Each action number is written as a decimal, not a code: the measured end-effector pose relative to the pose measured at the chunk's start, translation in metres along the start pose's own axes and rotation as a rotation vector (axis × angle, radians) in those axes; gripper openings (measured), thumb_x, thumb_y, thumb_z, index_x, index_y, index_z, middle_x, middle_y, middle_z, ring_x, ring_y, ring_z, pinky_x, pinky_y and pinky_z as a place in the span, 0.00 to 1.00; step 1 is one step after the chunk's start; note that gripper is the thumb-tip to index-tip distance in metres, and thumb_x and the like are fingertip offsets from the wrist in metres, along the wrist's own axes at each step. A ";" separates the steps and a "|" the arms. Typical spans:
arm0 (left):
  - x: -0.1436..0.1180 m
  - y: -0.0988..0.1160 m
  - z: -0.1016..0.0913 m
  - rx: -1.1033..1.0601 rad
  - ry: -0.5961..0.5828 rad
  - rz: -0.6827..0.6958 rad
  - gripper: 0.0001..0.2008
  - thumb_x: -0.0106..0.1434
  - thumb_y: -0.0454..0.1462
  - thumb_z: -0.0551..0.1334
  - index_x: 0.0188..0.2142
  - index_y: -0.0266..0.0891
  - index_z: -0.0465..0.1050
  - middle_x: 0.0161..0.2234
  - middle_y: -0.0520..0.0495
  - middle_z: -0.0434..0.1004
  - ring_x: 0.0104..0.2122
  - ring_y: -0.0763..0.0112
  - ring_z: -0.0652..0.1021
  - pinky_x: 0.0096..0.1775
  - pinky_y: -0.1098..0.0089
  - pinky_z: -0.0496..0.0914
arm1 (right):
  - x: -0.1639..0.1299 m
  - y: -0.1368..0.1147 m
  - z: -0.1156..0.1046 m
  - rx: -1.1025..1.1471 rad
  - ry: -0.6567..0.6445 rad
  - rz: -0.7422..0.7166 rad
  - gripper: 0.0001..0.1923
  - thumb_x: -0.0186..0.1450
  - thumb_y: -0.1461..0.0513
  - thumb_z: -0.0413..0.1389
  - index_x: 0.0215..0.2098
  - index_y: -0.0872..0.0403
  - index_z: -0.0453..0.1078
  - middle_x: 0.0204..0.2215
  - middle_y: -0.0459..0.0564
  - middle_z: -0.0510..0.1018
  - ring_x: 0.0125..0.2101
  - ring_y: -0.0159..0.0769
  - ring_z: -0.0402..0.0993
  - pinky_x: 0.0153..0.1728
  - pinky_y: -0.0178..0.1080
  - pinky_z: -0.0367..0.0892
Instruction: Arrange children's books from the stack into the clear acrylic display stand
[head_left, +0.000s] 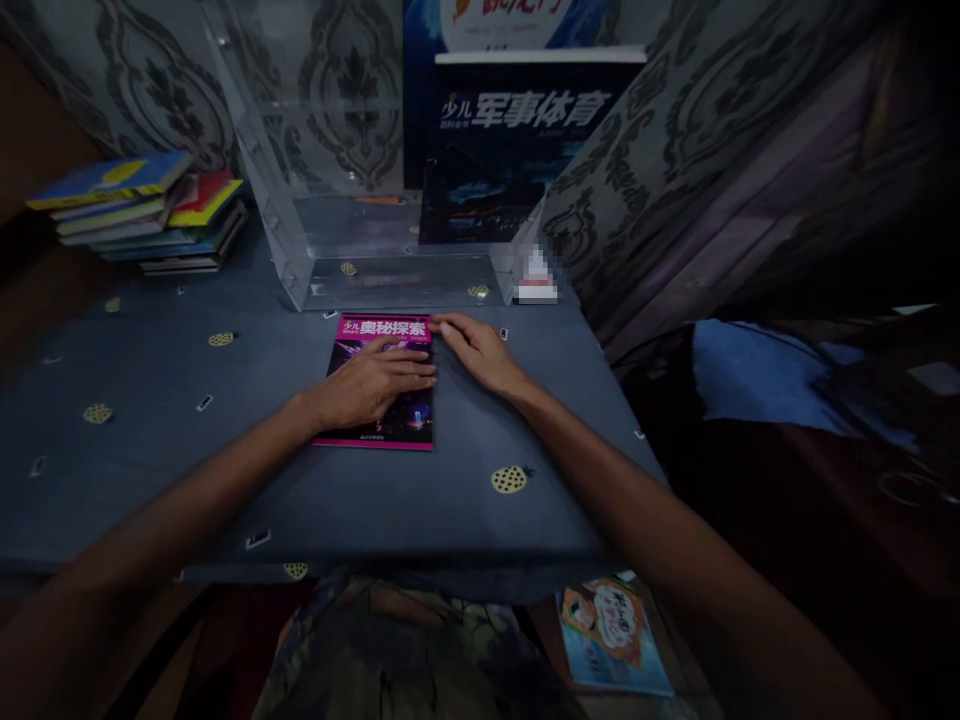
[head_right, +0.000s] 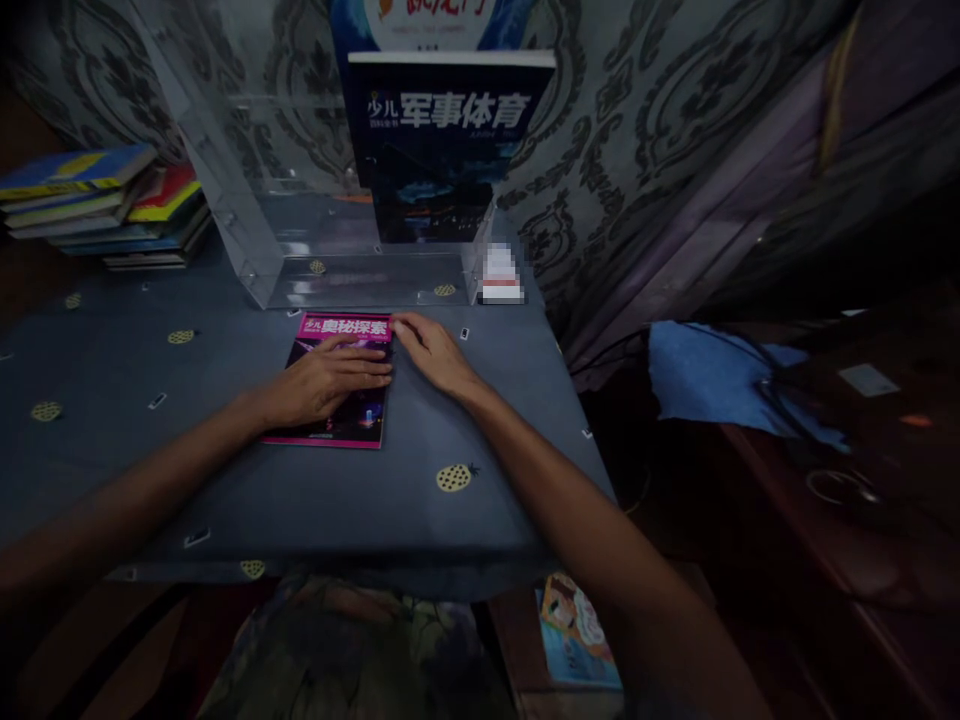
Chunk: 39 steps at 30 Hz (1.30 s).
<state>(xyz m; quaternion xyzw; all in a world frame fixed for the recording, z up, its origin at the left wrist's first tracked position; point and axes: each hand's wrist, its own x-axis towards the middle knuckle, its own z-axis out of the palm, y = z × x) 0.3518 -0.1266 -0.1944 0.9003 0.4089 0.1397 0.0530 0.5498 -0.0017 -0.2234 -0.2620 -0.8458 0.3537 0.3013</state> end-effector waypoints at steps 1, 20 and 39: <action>-0.001 0.003 0.000 -0.002 0.000 0.007 0.23 0.65 0.27 0.54 0.56 0.40 0.74 0.57 0.45 0.77 0.63 0.61 0.71 0.64 0.48 0.57 | 0.000 0.000 0.000 0.002 0.000 -0.002 0.25 0.74 0.48 0.45 0.54 0.55 0.73 0.50 0.55 0.82 0.51 0.43 0.77 0.55 0.48 0.68; -0.030 0.058 -0.002 -0.011 -0.057 0.077 0.23 0.68 0.27 0.52 0.59 0.42 0.71 0.58 0.47 0.76 0.62 0.60 0.71 0.64 0.48 0.58 | -0.003 -0.001 0.001 -0.036 -0.008 -0.021 0.20 0.74 0.54 0.46 0.54 0.54 0.72 0.50 0.55 0.81 0.51 0.43 0.77 0.53 0.48 0.69; -0.041 0.134 0.028 0.293 0.073 -0.324 0.20 0.72 0.32 0.51 0.61 0.31 0.66 0.58 0.37 0.74 0.60 0.58 0.71 0.63 0.53 0.57 | -0.094 -0.060 0.014 -0.337 -0.231 -0.189 0.22 0.75 0.59 0.43 0.65 0.54 0.63 0.64 0.58 0.69 0.67 0.45 0.60 0.65 0.59 0.58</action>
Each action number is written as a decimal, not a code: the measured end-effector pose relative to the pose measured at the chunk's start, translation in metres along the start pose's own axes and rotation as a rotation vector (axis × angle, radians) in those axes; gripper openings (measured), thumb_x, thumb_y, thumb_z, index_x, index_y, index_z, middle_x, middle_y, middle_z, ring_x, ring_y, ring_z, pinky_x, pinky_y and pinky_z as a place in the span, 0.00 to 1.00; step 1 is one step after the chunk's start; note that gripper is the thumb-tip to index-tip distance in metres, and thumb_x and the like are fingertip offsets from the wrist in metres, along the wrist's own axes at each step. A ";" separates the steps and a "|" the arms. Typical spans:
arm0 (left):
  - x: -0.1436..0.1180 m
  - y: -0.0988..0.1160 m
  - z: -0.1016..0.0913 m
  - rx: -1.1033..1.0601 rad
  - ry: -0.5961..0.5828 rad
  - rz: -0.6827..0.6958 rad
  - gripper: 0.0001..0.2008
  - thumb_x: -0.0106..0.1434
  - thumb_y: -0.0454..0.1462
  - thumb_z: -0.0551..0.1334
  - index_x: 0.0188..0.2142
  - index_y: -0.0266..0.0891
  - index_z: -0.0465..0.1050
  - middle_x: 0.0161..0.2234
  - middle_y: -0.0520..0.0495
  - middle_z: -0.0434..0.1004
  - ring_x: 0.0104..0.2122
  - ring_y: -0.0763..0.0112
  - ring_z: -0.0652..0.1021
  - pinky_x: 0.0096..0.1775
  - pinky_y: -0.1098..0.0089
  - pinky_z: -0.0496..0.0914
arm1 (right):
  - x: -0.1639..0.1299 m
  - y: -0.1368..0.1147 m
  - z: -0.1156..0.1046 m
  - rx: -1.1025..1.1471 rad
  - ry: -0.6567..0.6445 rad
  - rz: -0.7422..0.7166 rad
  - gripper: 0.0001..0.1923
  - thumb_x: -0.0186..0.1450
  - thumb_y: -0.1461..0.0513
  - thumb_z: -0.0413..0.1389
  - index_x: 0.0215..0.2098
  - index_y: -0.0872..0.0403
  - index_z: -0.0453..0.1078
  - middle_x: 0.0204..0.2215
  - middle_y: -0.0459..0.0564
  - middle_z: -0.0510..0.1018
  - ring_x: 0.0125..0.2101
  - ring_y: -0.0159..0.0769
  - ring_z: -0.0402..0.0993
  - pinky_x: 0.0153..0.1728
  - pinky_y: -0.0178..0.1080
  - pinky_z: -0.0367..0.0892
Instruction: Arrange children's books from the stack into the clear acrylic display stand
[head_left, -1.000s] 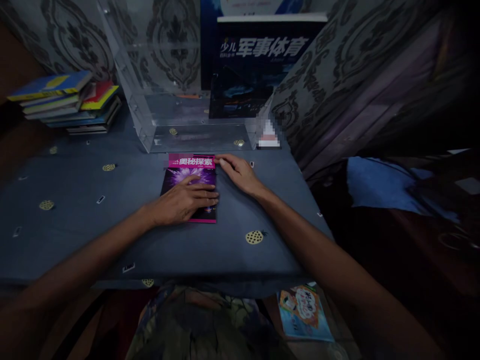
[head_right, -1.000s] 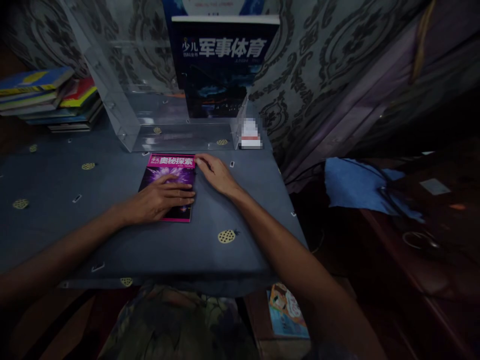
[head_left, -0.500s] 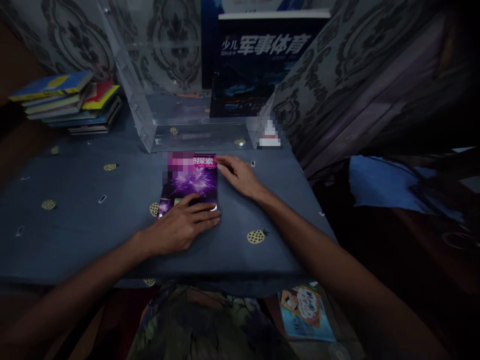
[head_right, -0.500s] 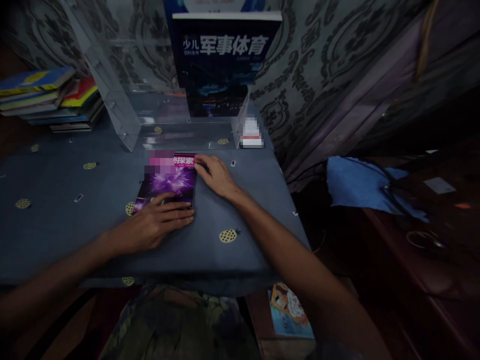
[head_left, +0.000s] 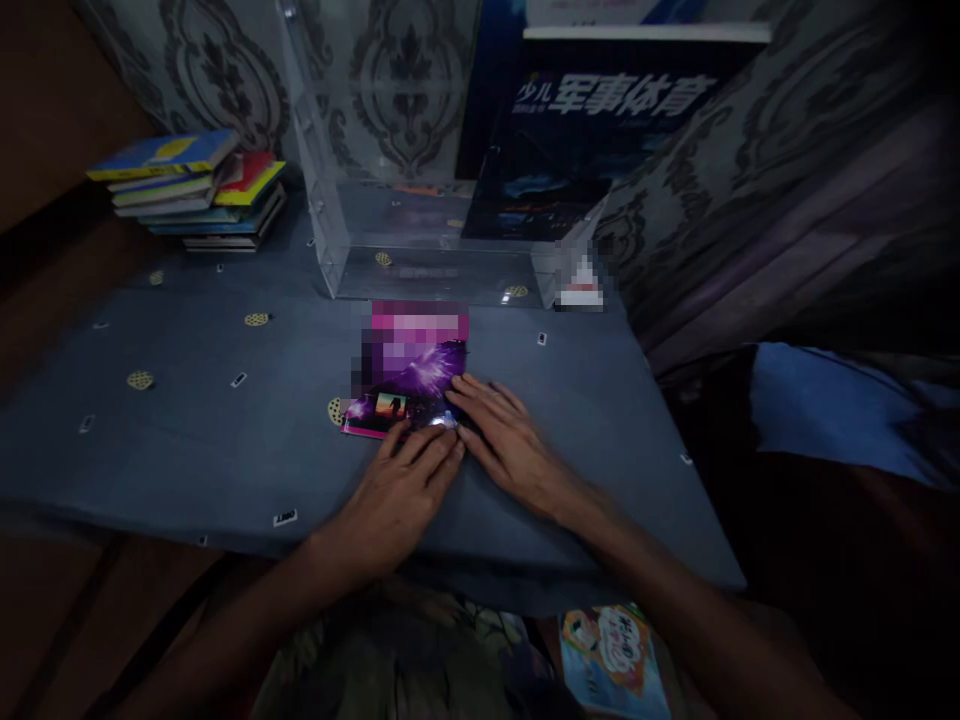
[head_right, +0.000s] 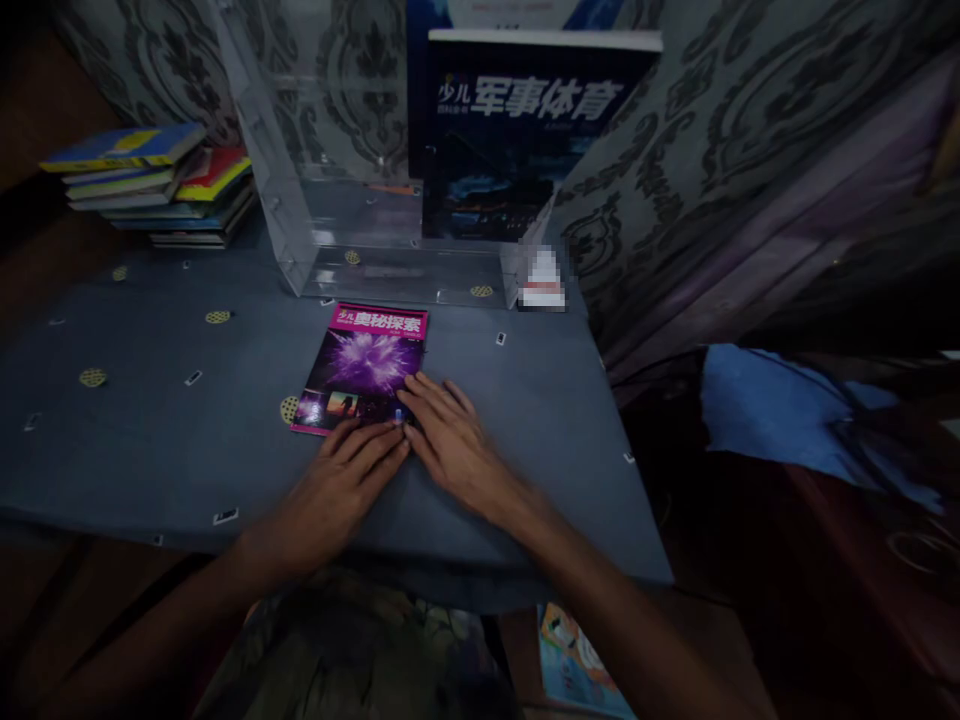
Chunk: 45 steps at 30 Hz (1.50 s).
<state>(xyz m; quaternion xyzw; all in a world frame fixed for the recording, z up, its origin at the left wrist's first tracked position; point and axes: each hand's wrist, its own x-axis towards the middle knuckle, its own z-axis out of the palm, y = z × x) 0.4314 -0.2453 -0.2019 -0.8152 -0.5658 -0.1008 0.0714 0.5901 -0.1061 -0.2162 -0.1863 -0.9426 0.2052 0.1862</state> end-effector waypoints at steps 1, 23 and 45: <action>-0.001 0.001 -0.001 -0.002 -0.008 -0.010 0.21 0.72 0.32 0.51 0.62 0.31 0.65 0.58 0.37 0.74 0.60 0.58 0.70 0.62 0.53 0.57 | -0.001 0.000 0.000 -0.007 -0.008 0.000 0.22 0.75 0.59 0.44 0.65 0.54 0.63 0.65 0.59 0.68 0.67 0.45 0.60 0.66 0.60 0.58; -0.067 -0.033 -0.008 0.015 0.218 -0.359 0.23 0.65 0.23 0.50 0.56 0.31 0.70 0.50 0.38 0.79 0.50 0.58 0.76 0.49 0.57 0.71 | 0.010 -0.012 -0.002 -0.123 -0.101 -0.108 0.21 0.74 0.60 0.47 0.63 0.53 0.67 0.62 0.57 0.72 0.66 0.49 0.62 0.66 0.64 0.55; -0.066 -0.038 -0.001 -0.067 0.360 -0.345 0.26 0.64 0.22 0.51 0.59 0.37 0.68 0.48 0.41 0.80 0.48 0.61 0.77 0.47 0.60 0.74 | 0.157 0.024 0.030 -0.028 -0.151 -0.078 0.24 0.75 0.58 0.47 0.66 0.57 0.63 0.67 0.60 0.64 0.69 0.44 0.55 0.69 0.56 0.50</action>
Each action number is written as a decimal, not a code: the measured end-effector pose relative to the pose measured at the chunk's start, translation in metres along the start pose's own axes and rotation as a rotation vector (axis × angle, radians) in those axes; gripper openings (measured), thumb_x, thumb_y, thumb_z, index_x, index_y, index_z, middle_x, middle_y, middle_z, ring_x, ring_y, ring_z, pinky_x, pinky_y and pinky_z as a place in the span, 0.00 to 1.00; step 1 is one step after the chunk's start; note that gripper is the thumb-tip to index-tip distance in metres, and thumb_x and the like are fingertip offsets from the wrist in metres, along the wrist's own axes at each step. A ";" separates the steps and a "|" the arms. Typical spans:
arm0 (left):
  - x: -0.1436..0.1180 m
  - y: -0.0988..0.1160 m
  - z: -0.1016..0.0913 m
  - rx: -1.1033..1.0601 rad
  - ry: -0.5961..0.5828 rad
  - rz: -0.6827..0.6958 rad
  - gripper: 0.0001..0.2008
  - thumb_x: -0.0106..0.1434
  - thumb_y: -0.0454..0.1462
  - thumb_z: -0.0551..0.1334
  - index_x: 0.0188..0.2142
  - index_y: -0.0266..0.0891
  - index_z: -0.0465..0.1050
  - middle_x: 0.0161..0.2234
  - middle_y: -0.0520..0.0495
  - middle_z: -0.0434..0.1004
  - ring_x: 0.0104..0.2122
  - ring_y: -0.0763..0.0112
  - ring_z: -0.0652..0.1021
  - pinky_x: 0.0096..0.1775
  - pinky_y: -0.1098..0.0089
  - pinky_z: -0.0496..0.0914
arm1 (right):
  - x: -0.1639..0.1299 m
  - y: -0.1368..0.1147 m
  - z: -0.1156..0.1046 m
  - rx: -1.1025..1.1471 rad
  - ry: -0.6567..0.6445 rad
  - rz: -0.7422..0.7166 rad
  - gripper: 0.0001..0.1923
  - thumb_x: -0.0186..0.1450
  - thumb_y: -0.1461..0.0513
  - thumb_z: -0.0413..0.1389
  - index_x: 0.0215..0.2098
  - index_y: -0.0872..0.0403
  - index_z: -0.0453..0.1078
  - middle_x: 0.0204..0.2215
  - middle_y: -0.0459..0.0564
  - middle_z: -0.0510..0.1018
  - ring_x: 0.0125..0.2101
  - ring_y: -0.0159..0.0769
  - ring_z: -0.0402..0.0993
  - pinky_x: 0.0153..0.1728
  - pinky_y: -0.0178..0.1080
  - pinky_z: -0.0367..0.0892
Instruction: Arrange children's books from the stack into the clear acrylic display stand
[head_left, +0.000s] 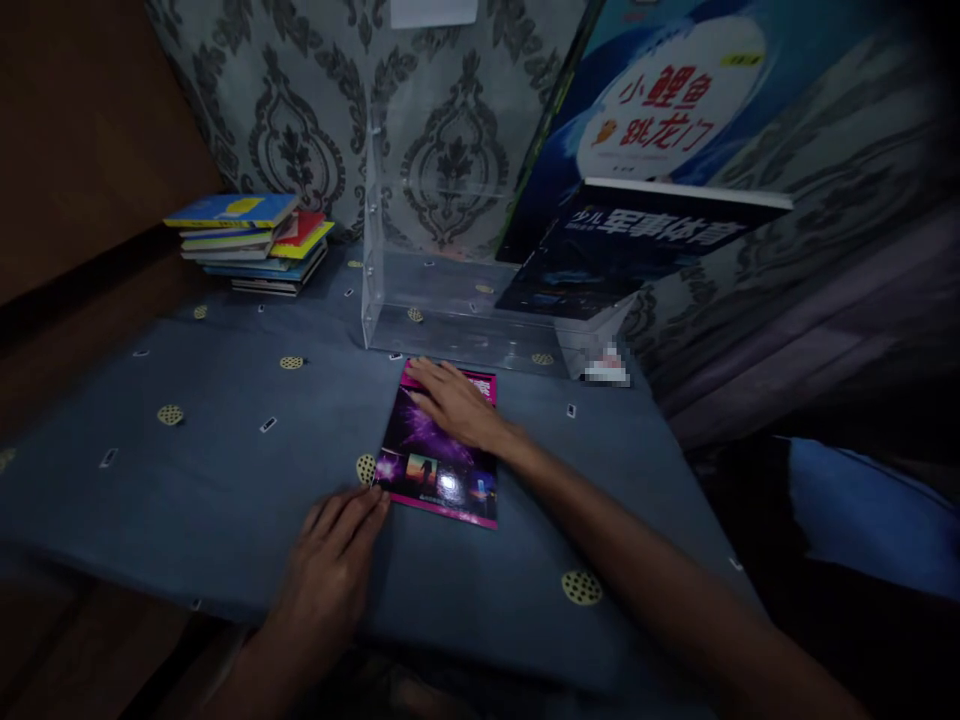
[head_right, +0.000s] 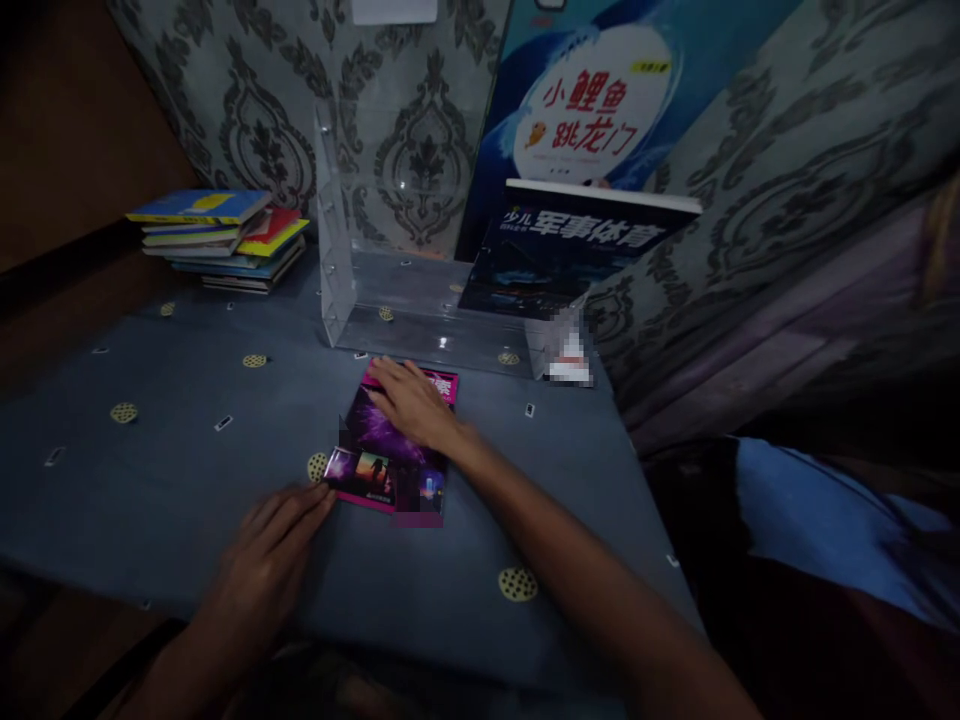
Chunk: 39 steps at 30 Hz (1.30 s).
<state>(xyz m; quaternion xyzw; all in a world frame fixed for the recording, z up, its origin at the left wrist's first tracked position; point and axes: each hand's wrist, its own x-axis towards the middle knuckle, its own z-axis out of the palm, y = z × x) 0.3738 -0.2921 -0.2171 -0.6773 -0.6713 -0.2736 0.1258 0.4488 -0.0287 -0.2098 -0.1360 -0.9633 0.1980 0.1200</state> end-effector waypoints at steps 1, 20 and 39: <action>0.000 0.000 0.000 0.002 -0.004 -0.004 0.25 0.64 0.22 0.51 0.57 0.37 0.69 0.48 0.42 0.80 0.48 0.61 0.77 0.47 0.60 0.74 | 0.002 0.004 -0.001 -0.018 0.019 0.043 0.24 0.75 0.58 0.47 0.66 0.57 0.63 0.67 0.60 0.64 0.69 0.44 0.56 0.69 0.57 0.50; 0.081 -0.052 0.048 -0.040 -0.138 -0.086 0.17 0.69 0.38 0.53 0.54 0.40 0.73 0.52 0.37 0.78 0.51 0.52 0.77 0.49 0.50 0.72 | -0.097 -0.041 0.008 -0.112 0.144 0.375 0.34 0.71 0.52 0.51 0.69 0.62 0.58 0.70 0.70 0.53 0.71 0.61 0.44 0.67 0.63 0.52; 0.140 -0.036 0.058 -1.635 -0.082 -0.987 0.15 0.49 0.34 0.75 0.38 0.34 0.79 0.32 0.47 0.83 0.29 0.70 0.81 0.37 0.72 0.75 | -0.110 -0.013 0.011 0.239 0.395 0.383 0.37 0.74 0.47 0.43 0.73 0.59 0.49 0.74 0.62 0.43 0.72 0.51 0.43 0.70 0.55 0.50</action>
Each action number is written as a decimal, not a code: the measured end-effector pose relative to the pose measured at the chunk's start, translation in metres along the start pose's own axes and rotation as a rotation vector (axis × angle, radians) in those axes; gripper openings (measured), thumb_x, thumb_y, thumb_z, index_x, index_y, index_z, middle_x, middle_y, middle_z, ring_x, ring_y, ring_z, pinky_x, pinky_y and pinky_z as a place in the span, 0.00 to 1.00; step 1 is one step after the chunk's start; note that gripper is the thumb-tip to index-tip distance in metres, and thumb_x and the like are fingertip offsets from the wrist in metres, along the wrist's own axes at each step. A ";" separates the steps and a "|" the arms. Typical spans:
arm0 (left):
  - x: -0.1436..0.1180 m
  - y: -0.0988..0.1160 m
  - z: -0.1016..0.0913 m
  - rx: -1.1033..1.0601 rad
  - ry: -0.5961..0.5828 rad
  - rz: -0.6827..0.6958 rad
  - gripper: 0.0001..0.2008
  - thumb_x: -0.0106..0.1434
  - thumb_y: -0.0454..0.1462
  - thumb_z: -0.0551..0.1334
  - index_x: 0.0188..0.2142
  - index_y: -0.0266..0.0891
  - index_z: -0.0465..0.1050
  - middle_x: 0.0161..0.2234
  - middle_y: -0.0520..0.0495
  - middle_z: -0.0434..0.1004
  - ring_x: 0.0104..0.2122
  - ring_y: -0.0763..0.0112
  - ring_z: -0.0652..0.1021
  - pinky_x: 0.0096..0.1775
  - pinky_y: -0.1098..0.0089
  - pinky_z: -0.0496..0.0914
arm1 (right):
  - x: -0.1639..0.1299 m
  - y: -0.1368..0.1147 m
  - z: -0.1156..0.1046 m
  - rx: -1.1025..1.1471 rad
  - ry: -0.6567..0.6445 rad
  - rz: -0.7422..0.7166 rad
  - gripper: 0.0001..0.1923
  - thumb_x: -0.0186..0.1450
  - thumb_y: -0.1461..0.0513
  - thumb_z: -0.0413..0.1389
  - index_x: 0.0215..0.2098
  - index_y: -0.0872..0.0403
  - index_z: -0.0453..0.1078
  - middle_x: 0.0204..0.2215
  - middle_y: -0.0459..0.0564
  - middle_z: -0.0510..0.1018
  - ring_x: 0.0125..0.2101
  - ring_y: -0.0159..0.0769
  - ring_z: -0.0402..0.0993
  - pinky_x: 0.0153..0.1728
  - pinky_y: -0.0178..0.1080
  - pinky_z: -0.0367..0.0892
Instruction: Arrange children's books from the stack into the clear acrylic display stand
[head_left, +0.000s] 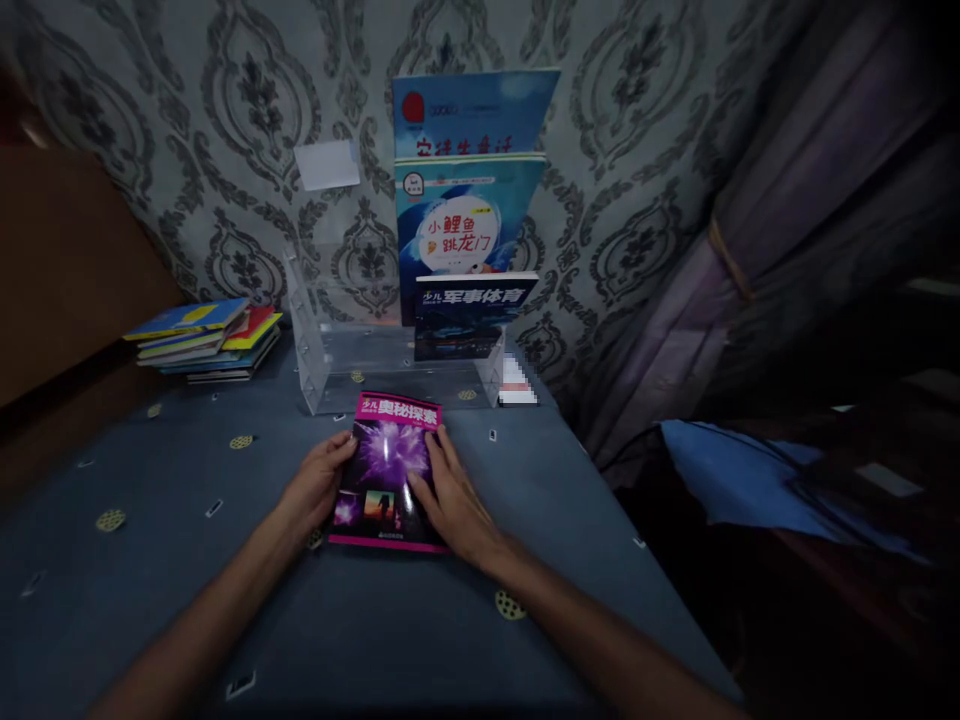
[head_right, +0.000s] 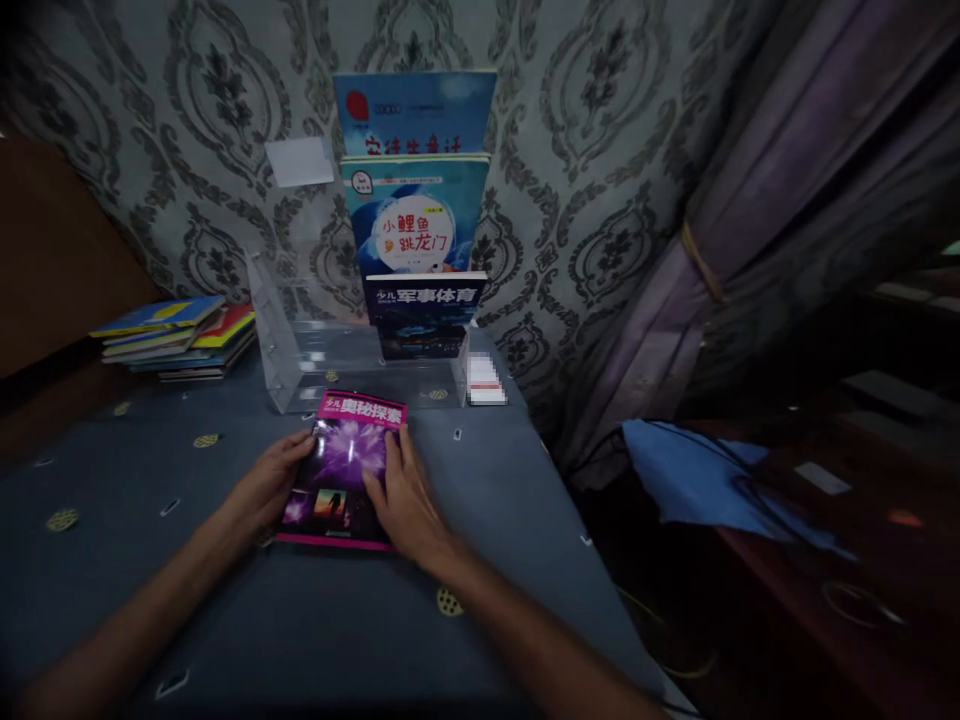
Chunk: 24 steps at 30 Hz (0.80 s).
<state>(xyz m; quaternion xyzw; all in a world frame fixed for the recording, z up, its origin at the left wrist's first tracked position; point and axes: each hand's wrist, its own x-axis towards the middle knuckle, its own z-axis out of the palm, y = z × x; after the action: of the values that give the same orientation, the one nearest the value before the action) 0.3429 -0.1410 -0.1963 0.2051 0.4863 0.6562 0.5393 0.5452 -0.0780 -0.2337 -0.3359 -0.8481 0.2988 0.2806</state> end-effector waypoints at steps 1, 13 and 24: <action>0.000 0.000 0.001 -0.025 -0.014 0.008 0.16 0.50 0.34 0.75 0.38 0.34 0.79 0.32 0.47 0.83 0.30 0.69 0.81 0.37 0.72 0.75 | 0.001 0.003 -0.001 0.038 0.027 0.007 0.37 0.74 0.47 0.42 0.73 0.59 0.46 0.74 0.62 0.42 0.73 0.49 0.41 0.70 0.54 0.49; 0.015 -0.003 0.016 -0.093 -0.118 0.068 0.16 0.54 0.35 0.74 0.43 0.37 0.79 0.39 0.47 0.84 0.34 0.68 0.81 0.41 0.69 0.74 | 0.029 0.018 -0.024 0.844 0.140 0.152 0.22 0.65 0.47 0.57 0.50 0.52 0.75 0.41 0.51 0.84 0.42 0.45 0.80 0.43 0.45 0.75; 0.018 0.028 0.047 0.063 -0.420 0.389 0.18 0.54 0.41 0.72 0.44 0.39 0.80 0.44 0.45 0.83 0.47 0.59 0.79 0.49 0.65 0.69 | 0.035 0.007 -0.063 0.732 0.461 -0.085 0.12 0.66 0.56 0.57 0.46 0.50 0.75 0.42 0.48 0.81 0.44 0.40 0.75 0.48 0.41 0.69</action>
<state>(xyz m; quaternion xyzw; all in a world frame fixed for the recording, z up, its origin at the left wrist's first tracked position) 0.3603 -0.1032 -0.1560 0.4425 0.3358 0.6750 0.4856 0.5689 -0.0283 -0.1868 -0.2370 -0.6145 0.4851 0.5752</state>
